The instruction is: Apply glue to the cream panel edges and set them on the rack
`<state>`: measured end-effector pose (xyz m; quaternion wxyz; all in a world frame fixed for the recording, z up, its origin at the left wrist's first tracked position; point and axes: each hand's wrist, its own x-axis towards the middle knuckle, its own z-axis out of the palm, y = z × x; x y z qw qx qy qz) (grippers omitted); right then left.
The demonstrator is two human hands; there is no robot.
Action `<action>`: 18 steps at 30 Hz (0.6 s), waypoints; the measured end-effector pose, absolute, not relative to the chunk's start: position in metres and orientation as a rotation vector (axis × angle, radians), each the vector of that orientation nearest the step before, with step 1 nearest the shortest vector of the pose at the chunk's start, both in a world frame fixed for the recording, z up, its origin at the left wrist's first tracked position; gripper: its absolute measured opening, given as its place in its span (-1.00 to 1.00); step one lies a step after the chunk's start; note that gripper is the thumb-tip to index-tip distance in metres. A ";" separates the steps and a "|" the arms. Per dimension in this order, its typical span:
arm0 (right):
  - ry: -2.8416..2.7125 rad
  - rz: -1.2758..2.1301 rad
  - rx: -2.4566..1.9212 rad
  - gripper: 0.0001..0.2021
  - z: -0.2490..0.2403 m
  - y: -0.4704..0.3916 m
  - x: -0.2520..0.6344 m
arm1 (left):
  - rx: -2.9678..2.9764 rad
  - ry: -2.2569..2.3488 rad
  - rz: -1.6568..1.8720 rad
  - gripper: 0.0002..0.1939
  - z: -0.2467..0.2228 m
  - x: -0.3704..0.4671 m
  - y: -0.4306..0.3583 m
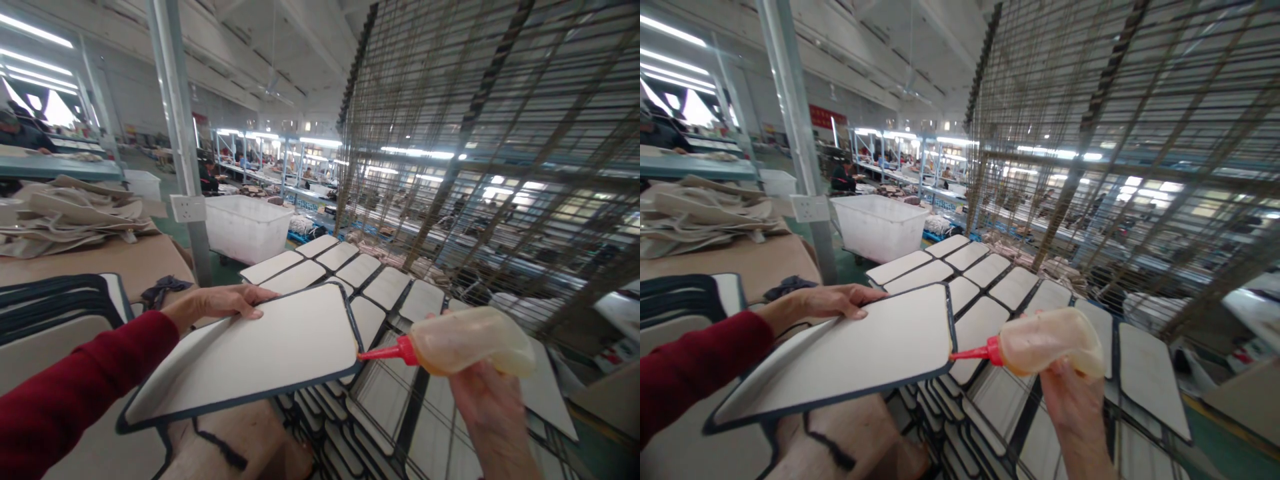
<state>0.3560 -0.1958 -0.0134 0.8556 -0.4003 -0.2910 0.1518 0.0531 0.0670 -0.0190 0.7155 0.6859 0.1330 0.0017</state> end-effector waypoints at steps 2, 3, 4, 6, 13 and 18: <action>-0.629 0.281 -0.840 -0.38 -0.016 -0.196 0.355 | 1.501 0.307 0.025 -0.38 -0.022 0.052 0.066; -0.636 0.260 -0.835 -0.38 -0.018 -0.197 0.355 | 1.487 0.308 0.037 -0.38 -0.024 0.052 0.066; -0.643 0.243 -0.829 -0.39 -0.019 -0.196 0.354 | 1.472 0.308 0.049 -0.39 -0.026 0.051 0.065; -0.658 0.213 -0.806 -0.40 -0.022 -0.196 0.353 | 1.446 0.308 0.081 -0.40 -0.031 0.051 0.065; -0.662 0.136 -0.786 -0.45 -0.027 -0.190 0.345 | 1.355 0.268 0.144 -0.38 -0.052 0.055 0.066; -0.648 0.061 -0.794 -0.54 -0.027 -0.186 0.341 | 1.332 0.292 0.205 -0.36 -0.058 0.056 0.061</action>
